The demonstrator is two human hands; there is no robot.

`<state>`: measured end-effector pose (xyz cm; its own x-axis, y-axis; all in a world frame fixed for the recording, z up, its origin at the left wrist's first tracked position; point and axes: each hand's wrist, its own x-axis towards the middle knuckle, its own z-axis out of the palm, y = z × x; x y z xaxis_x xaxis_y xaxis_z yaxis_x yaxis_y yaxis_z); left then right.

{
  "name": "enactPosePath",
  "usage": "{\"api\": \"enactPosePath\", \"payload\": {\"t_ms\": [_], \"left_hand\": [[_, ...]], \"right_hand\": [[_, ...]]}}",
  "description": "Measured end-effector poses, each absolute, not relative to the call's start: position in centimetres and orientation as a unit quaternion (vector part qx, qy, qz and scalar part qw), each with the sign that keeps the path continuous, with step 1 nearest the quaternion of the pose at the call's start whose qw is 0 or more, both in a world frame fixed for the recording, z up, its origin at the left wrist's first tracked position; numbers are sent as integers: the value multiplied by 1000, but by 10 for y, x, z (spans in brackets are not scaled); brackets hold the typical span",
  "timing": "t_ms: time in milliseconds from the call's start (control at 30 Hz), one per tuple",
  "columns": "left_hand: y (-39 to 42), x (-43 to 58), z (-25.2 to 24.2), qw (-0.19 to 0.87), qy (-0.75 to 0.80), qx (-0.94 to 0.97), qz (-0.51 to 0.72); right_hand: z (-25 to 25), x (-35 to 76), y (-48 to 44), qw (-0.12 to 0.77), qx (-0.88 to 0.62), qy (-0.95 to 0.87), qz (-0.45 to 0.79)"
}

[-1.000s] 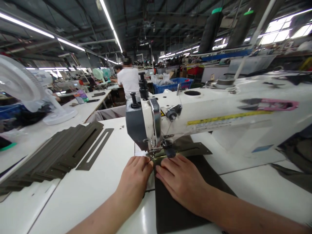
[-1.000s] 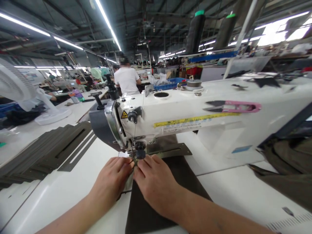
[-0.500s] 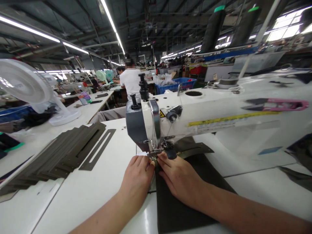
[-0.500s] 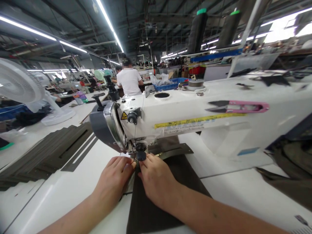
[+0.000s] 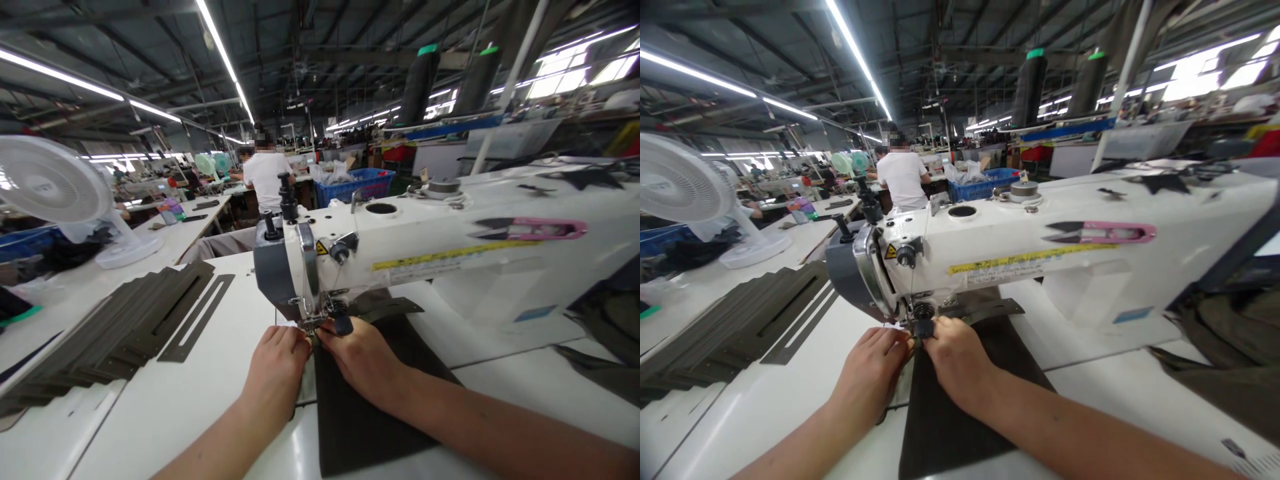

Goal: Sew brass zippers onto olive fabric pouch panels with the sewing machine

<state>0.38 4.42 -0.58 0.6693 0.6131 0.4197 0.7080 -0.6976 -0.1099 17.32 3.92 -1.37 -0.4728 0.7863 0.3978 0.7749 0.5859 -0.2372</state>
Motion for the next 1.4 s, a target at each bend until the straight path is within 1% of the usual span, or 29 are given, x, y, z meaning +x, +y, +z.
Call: {"api": "enactPosePath", "payload": {"t_ms": [300,467,733,933,1067,1133,1233,1333,1400], "left_hand": [[48,4,1,138,-364,-913,-125],[49,3,-1,142,-356,-912,-146],[48,2,-4,131,-359,-908,-174],[49,1,-5,134,-347,-905,-206],[53,0,-4,132,-340,-906,-216],[53,-2,-1,119,-343,-905,-221],[47,-7,7,86,-329,-911,-234],[27,-15,13,41,-306,-916,-256],[10,-19,14,12,-289,-916,-280]], "right_hand": [[-13,173,42,224,-452,-863,-18],[-15,172,43,224,-447,-865,-36],[-14,173,42,251,-439,-862,-37],[-11,170,41,244,-437,-865,-28],[-1,179,41,224,-437,-871,-17],[3,194,40,217,-452,-865,-15],[1,222,32,208,-491,-845,-46],[-8,234,7,189,-518,-830,-82],[-9,228,-17,187,-522,-829,-68]]}}
